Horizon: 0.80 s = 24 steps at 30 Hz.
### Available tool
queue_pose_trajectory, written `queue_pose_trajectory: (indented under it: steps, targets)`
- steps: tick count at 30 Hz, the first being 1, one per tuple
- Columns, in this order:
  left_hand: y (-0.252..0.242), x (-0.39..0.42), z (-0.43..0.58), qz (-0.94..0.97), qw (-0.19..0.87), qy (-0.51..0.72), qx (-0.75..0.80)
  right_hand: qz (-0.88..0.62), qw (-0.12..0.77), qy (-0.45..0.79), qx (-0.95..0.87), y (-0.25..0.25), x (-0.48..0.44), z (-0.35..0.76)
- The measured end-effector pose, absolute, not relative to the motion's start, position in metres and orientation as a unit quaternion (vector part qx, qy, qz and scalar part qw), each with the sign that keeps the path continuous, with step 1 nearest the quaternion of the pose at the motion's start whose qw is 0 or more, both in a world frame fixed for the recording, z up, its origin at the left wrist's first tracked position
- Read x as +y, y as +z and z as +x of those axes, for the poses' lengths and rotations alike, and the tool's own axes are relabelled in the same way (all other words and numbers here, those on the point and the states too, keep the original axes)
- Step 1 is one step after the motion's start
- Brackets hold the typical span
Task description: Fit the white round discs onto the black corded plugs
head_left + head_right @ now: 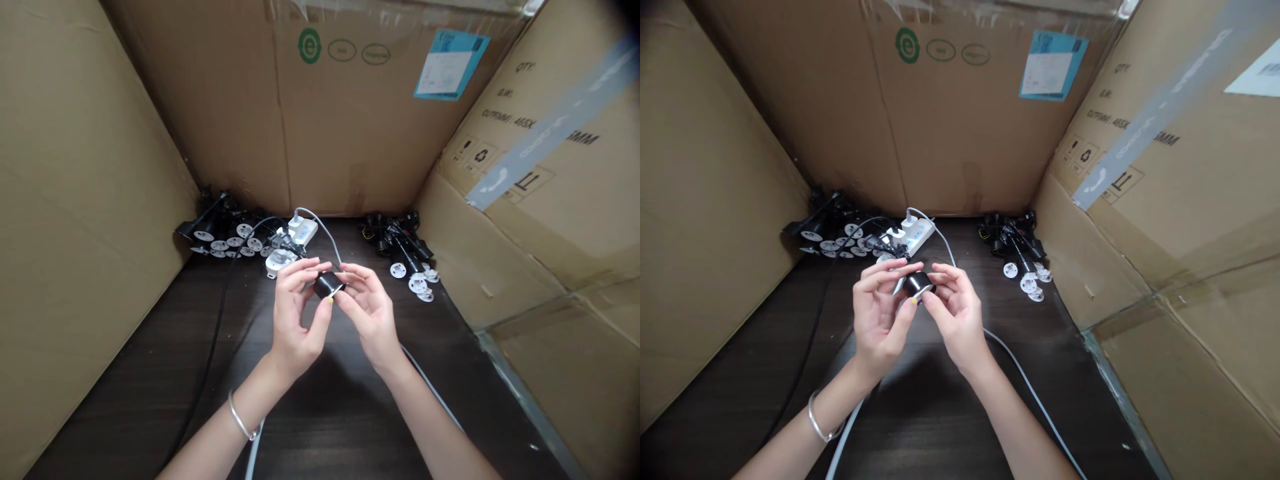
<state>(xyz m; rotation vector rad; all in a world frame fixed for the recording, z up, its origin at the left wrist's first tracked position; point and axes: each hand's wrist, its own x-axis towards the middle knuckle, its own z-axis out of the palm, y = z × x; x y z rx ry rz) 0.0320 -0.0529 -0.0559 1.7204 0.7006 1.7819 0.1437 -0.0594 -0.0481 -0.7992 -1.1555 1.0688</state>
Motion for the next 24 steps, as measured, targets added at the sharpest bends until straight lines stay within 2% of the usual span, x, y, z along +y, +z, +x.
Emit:
queue_pose_trajectory:
  steps: [5, 11, 19, 24]
  targets:
    - [-0.052, -0.052, 0.026, 0.719, 0.180, 0.587, 0.326, -0.337, 0.611, 0.475, -0.536, -0.044, -0.061, 0.148]
    - [-0.050, -0.051, 0.026, 0.754, 0.095, 0.536, 0.368, -0.372, 0.609, 0.370, -0.594, -0.044, -0.063, 0.151]
    - [-0.067, -0.043, 0.024, 0.772, 0.067, 0.527, 0.348, -0.400, 0.582, 0.253, -0.661, -0.040, -0.067, 0.150]
    - [-0.072, -0.041, 0.022, 0.768, 0.054, 0.478, 0.424, -0.421, 0.560, 0.282, -0.656, -0.041, -0.064, 0.151]
